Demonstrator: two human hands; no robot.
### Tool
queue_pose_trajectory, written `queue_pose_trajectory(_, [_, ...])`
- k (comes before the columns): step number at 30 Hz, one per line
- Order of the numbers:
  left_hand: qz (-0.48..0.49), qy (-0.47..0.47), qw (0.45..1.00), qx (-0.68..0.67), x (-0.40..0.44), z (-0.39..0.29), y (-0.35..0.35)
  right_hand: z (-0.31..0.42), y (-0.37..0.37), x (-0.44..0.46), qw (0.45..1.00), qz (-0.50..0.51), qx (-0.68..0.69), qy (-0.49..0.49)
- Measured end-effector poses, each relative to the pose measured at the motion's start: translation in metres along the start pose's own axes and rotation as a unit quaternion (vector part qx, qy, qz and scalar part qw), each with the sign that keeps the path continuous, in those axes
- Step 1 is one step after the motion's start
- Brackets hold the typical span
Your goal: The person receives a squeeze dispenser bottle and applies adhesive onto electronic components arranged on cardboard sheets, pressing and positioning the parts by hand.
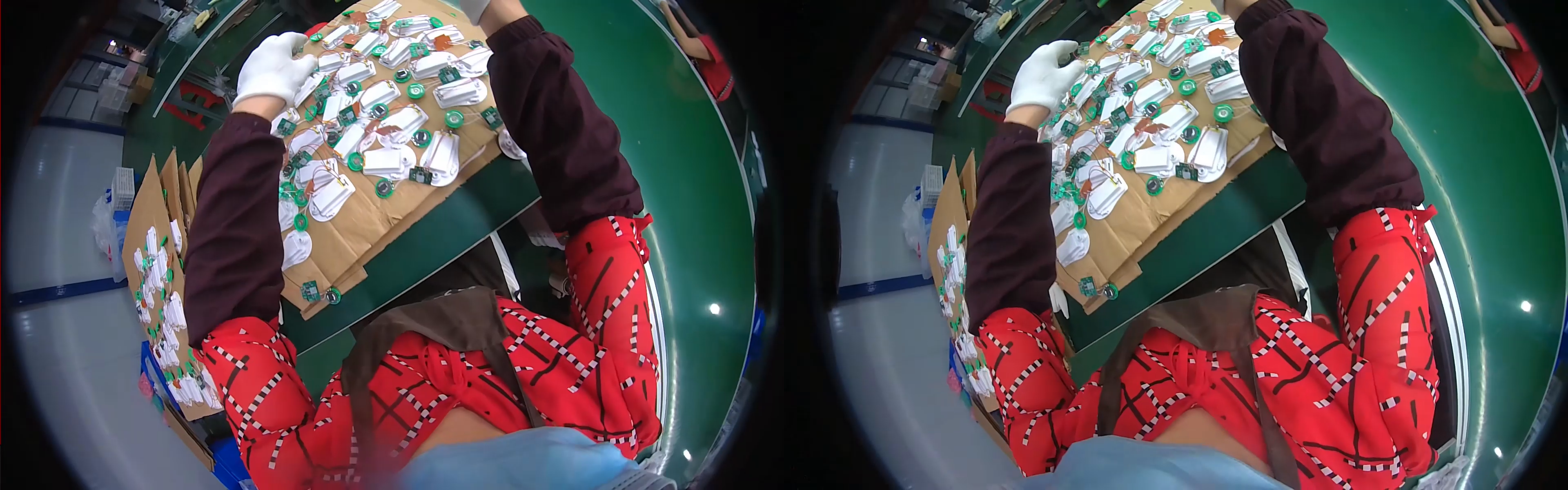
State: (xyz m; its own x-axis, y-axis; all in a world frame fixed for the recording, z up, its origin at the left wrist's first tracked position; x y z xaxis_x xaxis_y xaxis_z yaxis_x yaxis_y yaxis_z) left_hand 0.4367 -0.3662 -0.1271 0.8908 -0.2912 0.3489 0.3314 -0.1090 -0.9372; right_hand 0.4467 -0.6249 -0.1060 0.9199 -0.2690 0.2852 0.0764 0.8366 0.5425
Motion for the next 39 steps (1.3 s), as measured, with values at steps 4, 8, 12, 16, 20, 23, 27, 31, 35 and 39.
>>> queue_pose_trajectory(4, [-0.047,0.007,0.975,-0.216,-0.052,-0.052,-0.019,0.049,-0.024,-0.032,0.997,0.001,0.053,-0.049])
queue_pose_trajectory(8, [-0.022,0.031,0.920,-0.390,-0.127,-0.136,-0.013,0.057,-0.099,-0.070,0.979,0.028,0.197,-0.051])
queue_pose_trajectory(12, [-0.014,0.120,0.897,-0.424,-0.183,-0.210,0.016,0.014,-0.232,-0.115,0.957,-0.115,0.268,-0.004])
queue_pose_trajectory(16, [-0.043,0.201,0.892,-0.402,-0.208,-0.261,0.044,0.024,-0.241,-0.182,0.942,-0.257,0.218,-0.012])
queue_pose_trajectory(20, [-0.030,0.191,0.933,-0.303,-0.185,-0.277,0.075,0.036,-0.247,-0.211,0.943,-0.260,0.208,0.006])
queue_pose_trajectory(23, [-0.069,0.197,0.939,-0.273,-0.174,-0.286,0.076,0.049,-0.249,-0.214,0.947,-0.238,0.216,-0.007])
queue_pose_trajectory(27, [-0.095,0.249,0.950,-0.163,-0.164,-0.307,0.082,0.040,-0.262,-0.210,0.941,-0.241,0.236,-0.002])
queue_pose_trajectory(31, [-0.107,0.291,0.946,-0.098,-0.156,-0.327,0.088,0.022,-0.269,-0.206,0.938,-0.246,0.245,0.017])
queue_pose_trajectory(35, [-0.156,0.239,0.957,-0.059,-0.146,-0.319,0.089,0.017,-0.285,-0.202,0.933,-0.259,0.250,0.026])
queue_pose_trajectory(39, [-0.069,0.167,0.982,-0.046,-0.134,-0.299,0.101,0.013,-0.295,-0.197,0.925,-0.275,0.260,0.020])
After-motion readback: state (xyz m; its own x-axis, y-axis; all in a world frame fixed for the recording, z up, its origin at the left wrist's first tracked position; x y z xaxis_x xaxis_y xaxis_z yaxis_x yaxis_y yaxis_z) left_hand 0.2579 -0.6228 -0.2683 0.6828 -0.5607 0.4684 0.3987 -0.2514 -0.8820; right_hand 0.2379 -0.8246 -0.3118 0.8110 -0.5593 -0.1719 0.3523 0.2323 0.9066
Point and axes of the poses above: each hand's wrist, its own x-axis towards the middle knuckle, its own y-axis out of the palm, z = x × y, the point moved 10 cm from there along x, towards the middle knuckle, and after that the axes turned 4 degrees about -z, right-handed, at the moved point
